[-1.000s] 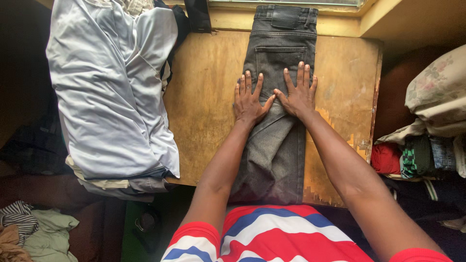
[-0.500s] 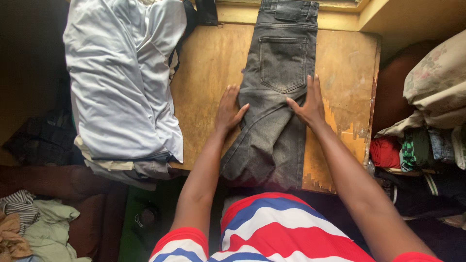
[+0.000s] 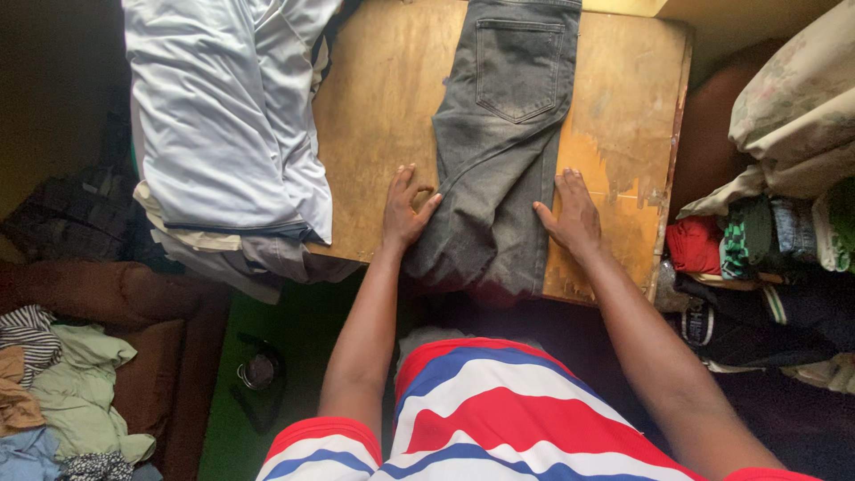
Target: The person folds a pair of trousers by first smoothing them out on a wooden surface, folding one leg over the other, and then folding them into a compact square.
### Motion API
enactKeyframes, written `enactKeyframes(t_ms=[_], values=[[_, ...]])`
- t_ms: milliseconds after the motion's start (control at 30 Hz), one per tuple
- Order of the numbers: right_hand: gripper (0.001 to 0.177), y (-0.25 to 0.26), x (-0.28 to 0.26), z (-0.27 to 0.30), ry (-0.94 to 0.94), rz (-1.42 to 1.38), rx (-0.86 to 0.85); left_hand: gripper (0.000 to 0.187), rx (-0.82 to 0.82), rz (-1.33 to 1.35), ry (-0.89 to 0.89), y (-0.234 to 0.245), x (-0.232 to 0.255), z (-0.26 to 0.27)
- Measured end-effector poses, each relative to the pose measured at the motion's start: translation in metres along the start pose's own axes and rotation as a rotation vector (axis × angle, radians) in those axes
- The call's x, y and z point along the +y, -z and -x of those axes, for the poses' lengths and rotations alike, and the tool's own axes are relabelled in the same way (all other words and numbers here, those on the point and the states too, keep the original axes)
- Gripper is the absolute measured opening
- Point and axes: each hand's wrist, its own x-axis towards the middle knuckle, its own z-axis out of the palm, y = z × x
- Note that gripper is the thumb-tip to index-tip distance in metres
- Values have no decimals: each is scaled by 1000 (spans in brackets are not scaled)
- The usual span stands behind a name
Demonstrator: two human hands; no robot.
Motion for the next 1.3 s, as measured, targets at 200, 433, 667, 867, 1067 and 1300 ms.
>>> enactKeyframes(t_ms=[200, 433, 667, 867, 1067, 1300], values=[[66, -20, 4, 24, -90, -24, 31, 39, -63, -31, -40, 19, -3, 30], [67, -37, -17, 59, -209, 32, 89, 31, -74, -215, -157, 43, -18, 57], [38, 12, -150, 86, -190, -65, 293, 24, -91, -95, 52, 45, 35, 72], [57, 31, -218, 97, -757, -899, -45, 21, -23, 9, -168, 50, 101, 91], [47, -4, -169, 119, -563, -1785, -201, 15, -239, 2, -290, 23, 146, 123], [20, -23, -128, 137, -863, -1707, -222, 23, -472, 94, -359, 5, 148, 158]])
